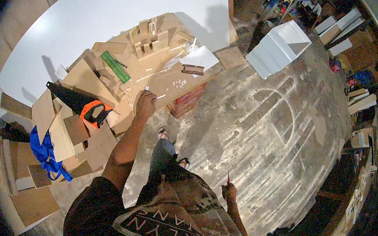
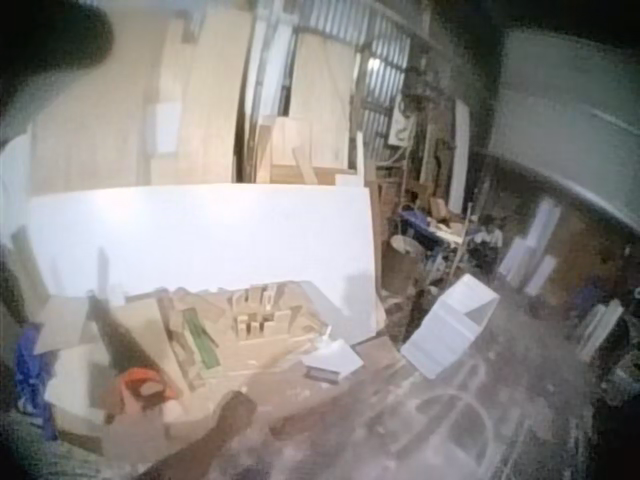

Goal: The person uses a small hand tool to scrape and carve the edges of a small wooden component on a workbench, then picks up a thin piece of white material and fits it against the wood.

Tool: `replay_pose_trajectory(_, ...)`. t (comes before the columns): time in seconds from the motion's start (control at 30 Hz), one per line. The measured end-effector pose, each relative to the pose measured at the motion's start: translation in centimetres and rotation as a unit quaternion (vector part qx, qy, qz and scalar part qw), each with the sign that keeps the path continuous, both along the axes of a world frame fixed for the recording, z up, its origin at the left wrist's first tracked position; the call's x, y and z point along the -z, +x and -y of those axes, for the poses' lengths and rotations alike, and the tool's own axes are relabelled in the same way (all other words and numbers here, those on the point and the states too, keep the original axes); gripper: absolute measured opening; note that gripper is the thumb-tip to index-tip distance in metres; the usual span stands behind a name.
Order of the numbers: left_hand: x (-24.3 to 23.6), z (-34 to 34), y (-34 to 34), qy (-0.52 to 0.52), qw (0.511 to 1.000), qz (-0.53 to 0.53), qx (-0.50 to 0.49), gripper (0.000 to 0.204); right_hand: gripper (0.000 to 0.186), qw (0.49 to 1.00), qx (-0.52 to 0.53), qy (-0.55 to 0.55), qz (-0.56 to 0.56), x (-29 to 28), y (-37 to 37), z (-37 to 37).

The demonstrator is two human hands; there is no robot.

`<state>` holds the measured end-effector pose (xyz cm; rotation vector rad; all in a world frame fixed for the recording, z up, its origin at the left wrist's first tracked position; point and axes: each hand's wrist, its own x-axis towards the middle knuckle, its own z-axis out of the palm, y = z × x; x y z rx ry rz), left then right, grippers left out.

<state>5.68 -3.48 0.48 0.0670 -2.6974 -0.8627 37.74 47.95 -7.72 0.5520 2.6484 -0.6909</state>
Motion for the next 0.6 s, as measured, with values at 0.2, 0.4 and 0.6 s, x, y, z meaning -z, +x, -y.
replay_pose_trajectory(0.2, 0.9, 0.7, -0.8, 0.025, 0.999, -0.023, 0.022, 0.011, 0.042, 1.0, -0.005, -0.004, -0.001, -0.6, 1.5, 1.1)
replay_pose_trajectory(0.4, -1.2, 0.5, -0.4, 0.644, 0.741, 0.188, 0.03, 0.026, 0.04, 0.997, 0.02, -0.038, 0.062, -2.2, -3.1, 5.2)
replay_pose_trajectory(0.6, -2.5, 2.2, -1.1, 0.458, 0.878, 0.128, 0.049, 0.026, 0.04, 0.995, 0.033, -0.07, -0.063, -3.2, -12.4, 10.6)
